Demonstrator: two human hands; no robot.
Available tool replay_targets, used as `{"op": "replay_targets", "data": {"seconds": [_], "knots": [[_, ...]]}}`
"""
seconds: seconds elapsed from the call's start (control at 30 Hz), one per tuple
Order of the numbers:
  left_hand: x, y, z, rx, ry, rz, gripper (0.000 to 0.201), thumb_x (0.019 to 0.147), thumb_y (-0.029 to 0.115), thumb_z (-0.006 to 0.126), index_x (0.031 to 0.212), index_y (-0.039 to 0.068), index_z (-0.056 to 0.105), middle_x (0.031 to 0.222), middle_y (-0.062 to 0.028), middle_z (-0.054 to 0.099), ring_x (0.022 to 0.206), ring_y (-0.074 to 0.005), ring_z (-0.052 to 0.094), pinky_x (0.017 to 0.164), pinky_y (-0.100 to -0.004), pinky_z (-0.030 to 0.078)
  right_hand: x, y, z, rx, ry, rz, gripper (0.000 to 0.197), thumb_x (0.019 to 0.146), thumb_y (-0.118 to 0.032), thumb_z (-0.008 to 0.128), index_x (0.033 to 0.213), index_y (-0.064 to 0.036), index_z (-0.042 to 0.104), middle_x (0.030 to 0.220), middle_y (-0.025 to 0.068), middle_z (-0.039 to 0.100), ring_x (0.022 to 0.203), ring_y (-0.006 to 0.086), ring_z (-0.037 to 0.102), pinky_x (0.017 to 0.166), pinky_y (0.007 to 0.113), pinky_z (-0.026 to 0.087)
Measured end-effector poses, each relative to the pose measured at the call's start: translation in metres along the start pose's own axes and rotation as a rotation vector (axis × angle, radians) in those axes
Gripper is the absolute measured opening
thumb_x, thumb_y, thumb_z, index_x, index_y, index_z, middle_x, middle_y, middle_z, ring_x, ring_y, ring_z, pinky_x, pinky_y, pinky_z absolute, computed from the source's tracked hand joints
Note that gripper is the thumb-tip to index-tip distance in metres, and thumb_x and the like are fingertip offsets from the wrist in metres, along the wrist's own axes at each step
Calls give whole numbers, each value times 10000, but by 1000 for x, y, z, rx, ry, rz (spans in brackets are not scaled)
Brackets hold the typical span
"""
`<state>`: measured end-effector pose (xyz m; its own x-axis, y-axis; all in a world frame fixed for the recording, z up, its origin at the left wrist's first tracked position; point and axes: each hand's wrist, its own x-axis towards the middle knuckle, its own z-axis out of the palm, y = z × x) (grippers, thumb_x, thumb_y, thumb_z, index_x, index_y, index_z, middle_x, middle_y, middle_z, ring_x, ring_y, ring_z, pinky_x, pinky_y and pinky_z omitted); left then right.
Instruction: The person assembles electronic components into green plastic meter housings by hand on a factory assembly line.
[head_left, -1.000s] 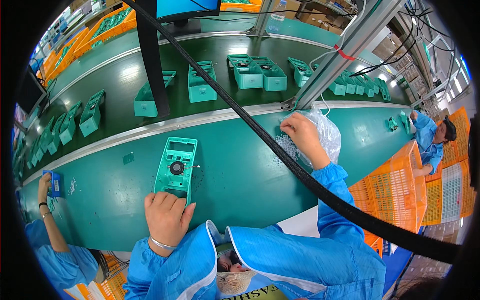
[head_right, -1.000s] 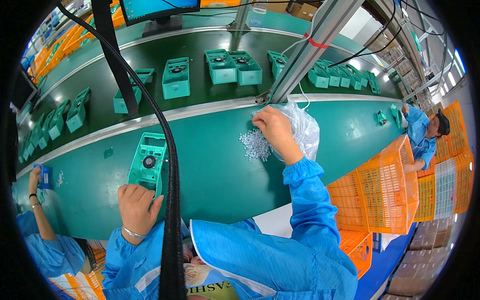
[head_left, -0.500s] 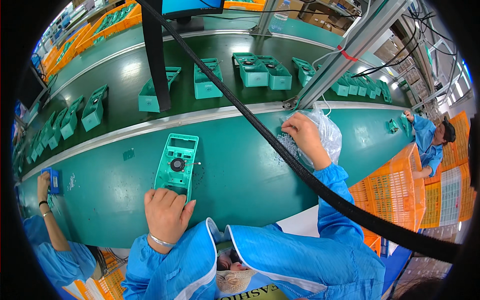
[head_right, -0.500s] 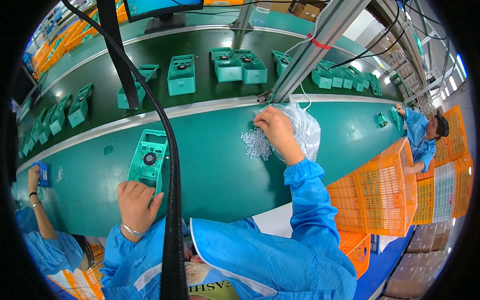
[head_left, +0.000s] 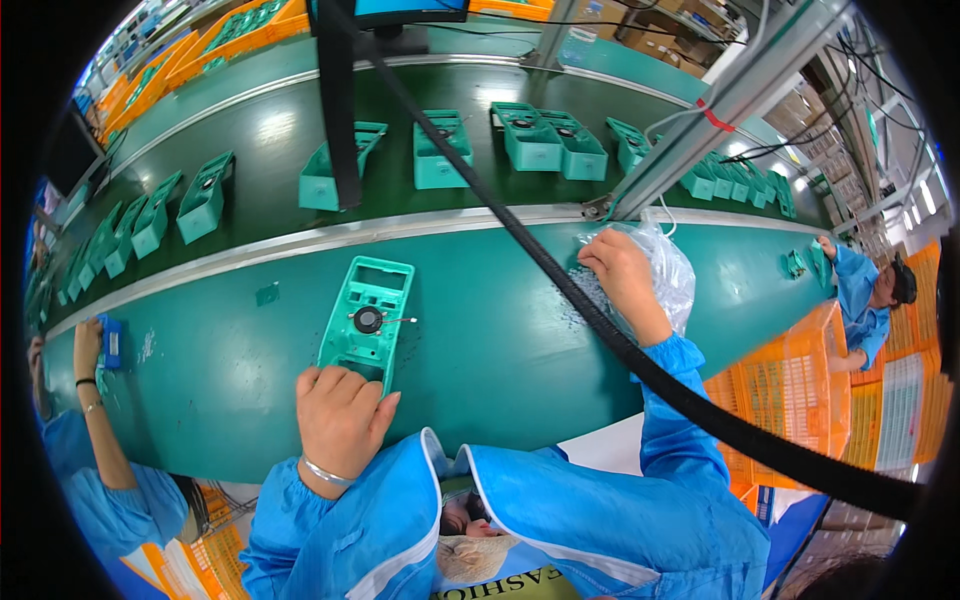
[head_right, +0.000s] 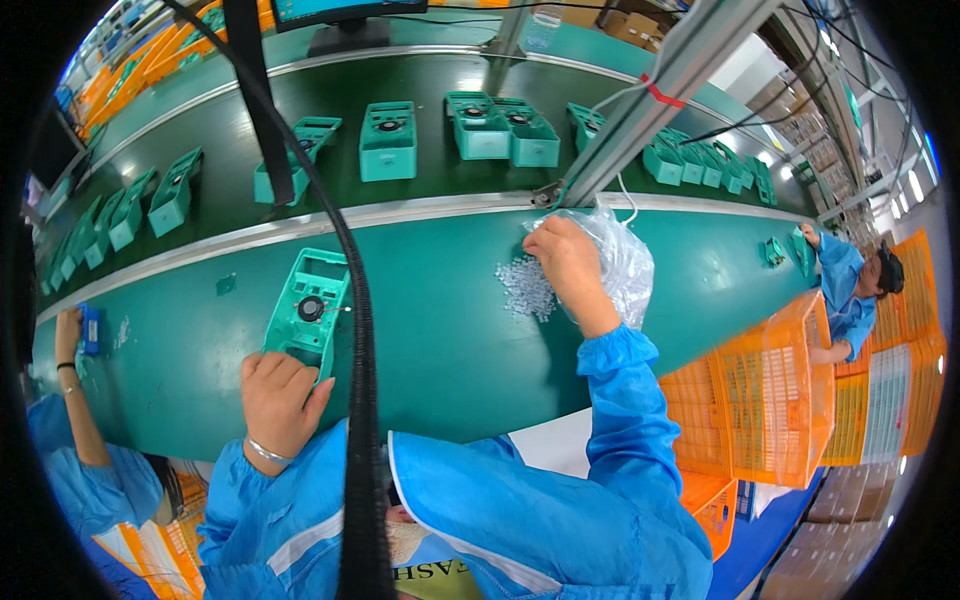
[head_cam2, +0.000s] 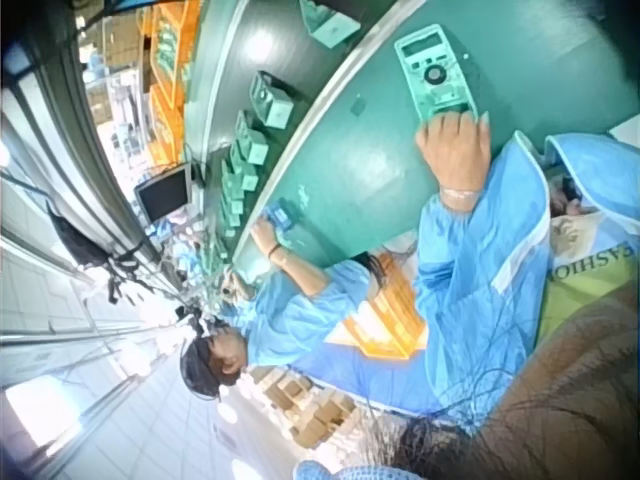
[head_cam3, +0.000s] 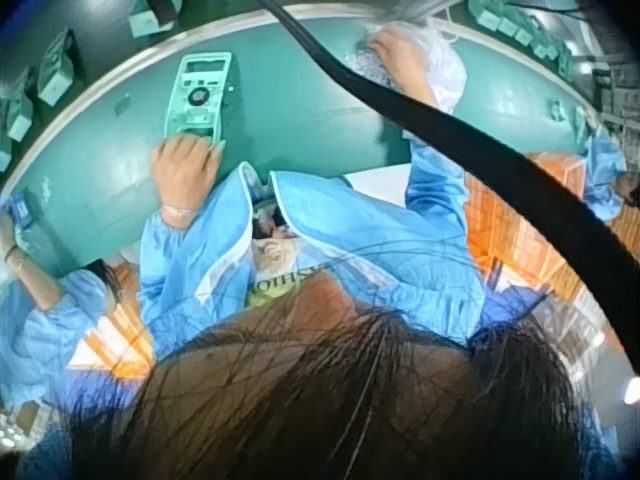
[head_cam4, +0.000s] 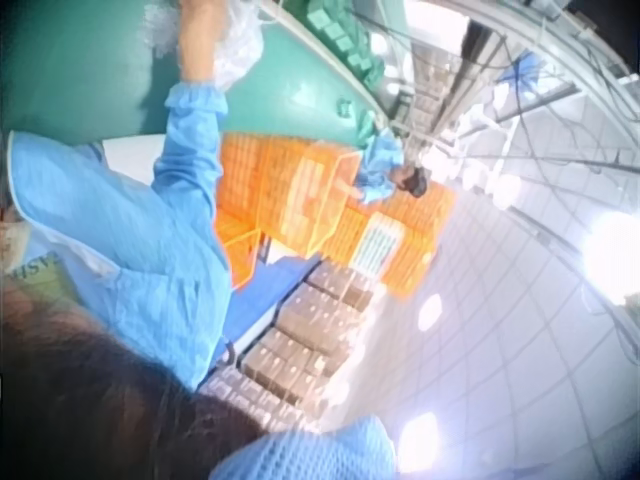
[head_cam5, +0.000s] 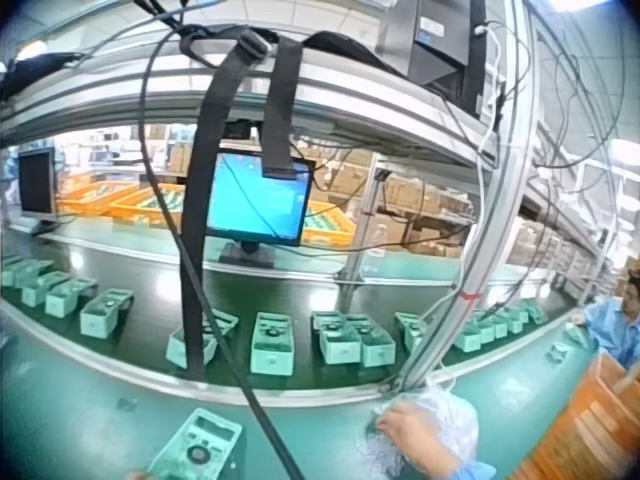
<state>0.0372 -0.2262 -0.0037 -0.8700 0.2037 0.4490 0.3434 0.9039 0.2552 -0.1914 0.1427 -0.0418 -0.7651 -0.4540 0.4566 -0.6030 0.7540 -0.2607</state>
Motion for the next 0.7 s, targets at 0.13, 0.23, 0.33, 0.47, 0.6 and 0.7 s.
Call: {"op": "replay_targets", "data": {"seconds": [0.13, 0.23, 0.33, 0.47, 0.6, 0.7], "knots": [[-5, -2, -1, 34, -32, 2, 176, 747, 171, 803, 770, 106, 641, 776, -33, 610, 835, -258, 606, 828, -460, 438, 3, -11, -6, -46, 35, -69, 79, 741, -60, 781, 795, -63, 724, 851, 81, 640, 858, 321, 634, 706, 438, 503], [-15, -3, -3, 2, 12, 32, 169, 744, 168, 798, 757, 116, 638, 774, -23, 611, 838, -242, 613, 864, -462, 453, 25, -70, -4, 221, 4, -97, 102, 746, -40, 791, 828, -65, 736, 868, 82, 644, 877, 321, 638, 721, 431, 507], [-23, 1, -4, -15, 2, 41, 170, 744, 166, 795, 749, 117, 632, 773, -18, 610, 835, -228, 616, 880, -460, 462, 41, -134, 19, 477, -83, -158, 116, 768, -46, 797, 869, -74, 749, 891, 76, 647, 905, 319, 643, 754, 426, 513], [-27, 3, -4, -22, 17, 37, 193, 735, 175, 804, 743, 117, 620, 763, -13, 597, 821, -219, 609, 868, -451, 470, 61, -190, 60, 504, -222, -268, 96, 815, -105, 791, 899, -72, 759, 903, 67, 665, 910, 306, 656, 785, 415, 524], [-29, -2, -1, -32, 50, 44, 202, 731, 180, 807, 739, 118, 615, 761, -12, 592, 812, -219, 603, 866, -444, 472, 64, -208, 83, 633, -322, -86, 68, 834, -95, 784, 887, -54, 774, 843, 86, 671, 841, 272, 666, 733, 393, 526], [-30, -4, -1, -49, 73, 44, 197, 734, 177, 803, 741, 119, 615, 762, -12, 590, 806, -215, 598, 865, -436, 474, 63, -210, 91, 644, -302, -59, 72, 826, -89, 791, 884, -50, 773, 837, 84, 671, 832, 276, 658, 733, 393, 525]]}}
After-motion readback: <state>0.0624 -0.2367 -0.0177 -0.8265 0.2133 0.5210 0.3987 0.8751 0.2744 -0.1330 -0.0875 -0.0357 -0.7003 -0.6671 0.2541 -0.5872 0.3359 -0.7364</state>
